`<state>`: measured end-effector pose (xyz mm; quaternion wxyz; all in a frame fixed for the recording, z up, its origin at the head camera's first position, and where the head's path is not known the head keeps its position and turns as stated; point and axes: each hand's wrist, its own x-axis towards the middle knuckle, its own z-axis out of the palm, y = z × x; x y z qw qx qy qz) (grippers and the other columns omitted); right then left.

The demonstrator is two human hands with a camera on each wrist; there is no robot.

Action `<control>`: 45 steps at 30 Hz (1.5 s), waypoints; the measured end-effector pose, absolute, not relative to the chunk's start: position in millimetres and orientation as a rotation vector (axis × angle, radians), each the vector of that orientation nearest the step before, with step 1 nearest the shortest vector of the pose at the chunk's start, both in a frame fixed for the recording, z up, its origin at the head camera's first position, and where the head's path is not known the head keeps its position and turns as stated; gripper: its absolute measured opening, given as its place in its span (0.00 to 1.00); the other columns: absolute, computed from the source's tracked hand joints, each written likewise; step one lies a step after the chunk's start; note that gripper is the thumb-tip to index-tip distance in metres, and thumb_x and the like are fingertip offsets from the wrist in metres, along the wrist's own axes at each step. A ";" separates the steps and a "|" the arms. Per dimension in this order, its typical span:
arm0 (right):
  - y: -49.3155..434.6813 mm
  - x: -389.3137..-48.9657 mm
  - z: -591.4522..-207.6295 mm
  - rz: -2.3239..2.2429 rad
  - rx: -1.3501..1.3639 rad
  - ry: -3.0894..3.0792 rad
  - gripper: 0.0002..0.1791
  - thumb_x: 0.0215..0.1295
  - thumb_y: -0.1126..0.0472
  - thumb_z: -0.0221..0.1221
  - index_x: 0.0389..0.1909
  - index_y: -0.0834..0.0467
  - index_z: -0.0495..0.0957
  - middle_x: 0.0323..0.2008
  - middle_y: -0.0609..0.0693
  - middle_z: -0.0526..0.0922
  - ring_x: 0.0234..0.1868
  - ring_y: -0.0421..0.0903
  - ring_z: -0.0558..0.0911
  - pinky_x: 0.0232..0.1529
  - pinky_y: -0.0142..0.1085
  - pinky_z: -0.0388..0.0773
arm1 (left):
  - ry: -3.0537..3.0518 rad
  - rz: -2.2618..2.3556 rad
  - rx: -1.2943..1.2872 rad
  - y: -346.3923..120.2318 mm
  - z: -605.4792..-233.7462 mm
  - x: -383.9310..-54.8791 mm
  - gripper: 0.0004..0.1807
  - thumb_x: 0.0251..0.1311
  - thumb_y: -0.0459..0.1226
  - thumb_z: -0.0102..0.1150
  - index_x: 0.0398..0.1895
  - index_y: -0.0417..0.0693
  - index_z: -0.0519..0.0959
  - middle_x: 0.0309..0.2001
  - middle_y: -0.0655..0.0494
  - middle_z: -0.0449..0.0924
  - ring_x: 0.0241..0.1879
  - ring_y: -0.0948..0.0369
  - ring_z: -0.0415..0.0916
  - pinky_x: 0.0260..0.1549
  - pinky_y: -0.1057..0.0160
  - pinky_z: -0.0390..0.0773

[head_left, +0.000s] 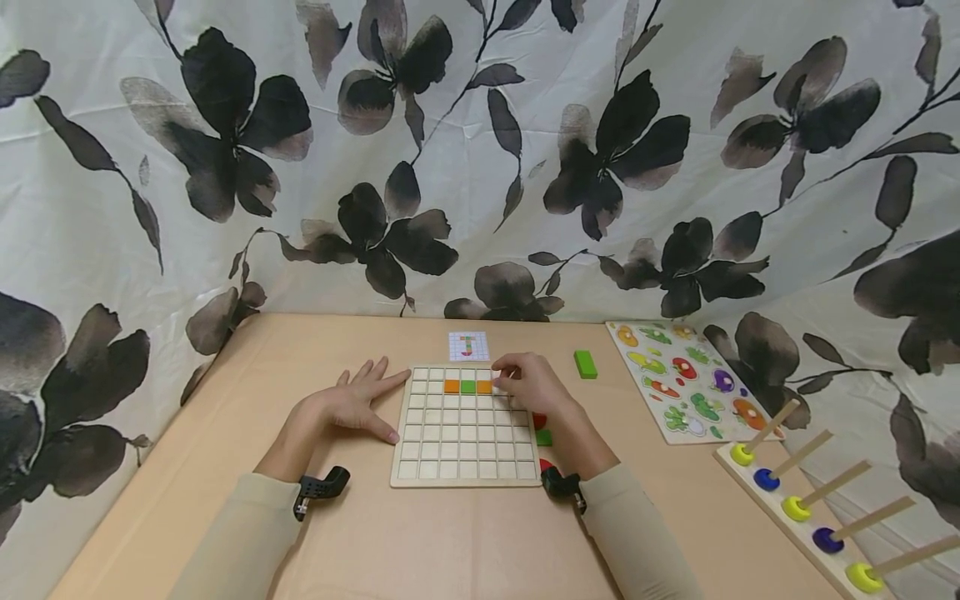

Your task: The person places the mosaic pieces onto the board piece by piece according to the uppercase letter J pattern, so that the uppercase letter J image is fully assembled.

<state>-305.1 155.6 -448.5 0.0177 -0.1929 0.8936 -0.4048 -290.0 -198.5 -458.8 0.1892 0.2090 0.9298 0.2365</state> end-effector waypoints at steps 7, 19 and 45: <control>165.5 -304.9 -443.9 -1.283 -0.560 2.739 0.17 0.70 0.63 0.66 0.56 0.63 0.84 0.39 0.52 0.84 0.34 0.48 0.79 0.32 0.34 0.76 | 2.610 0.662 0.594 -199.3 -459.1 -288.3 0.65 0.46 0.62 0.78 0.85 0.58 0.52 0.84 0.34 0.29 0.82 0.34 0.23 0.74 0.26 0.25; 183.7 -306.5 -438.6 -1.262 -0.480 2.740 0.17 0.71 0.62 0.66 0.58 0.60 0.84 0.43 0.51 0.83 0.42 0.50 0.77 0.36 0.34 0.76 | 2.603 0.685 0.585 -198.7 -460.3 -287.7 0.65 0.45 0.62 0.78 0.85 0.58 0.53 0.84 0.33 0.29 0.82 0.34 0.23 0.74 0.26 0.25; 214.7 -312.4 -443.2 -1.095 -0.514 2.693 0.15 0.67 0.64 0.69 0.53 0.59 0.86 0.40 0.51 0.83 0.42 0.51 0.77 0.42 0.38 0.76 | 2.609 0.675 0.590 -200.2 -458.6 -290.2 0.66 0.44 0.62 0.79 0.85 0.59 0.53 0.84 0.34 0.29 0.82 0.34 0.24 0.74 0.25 0.26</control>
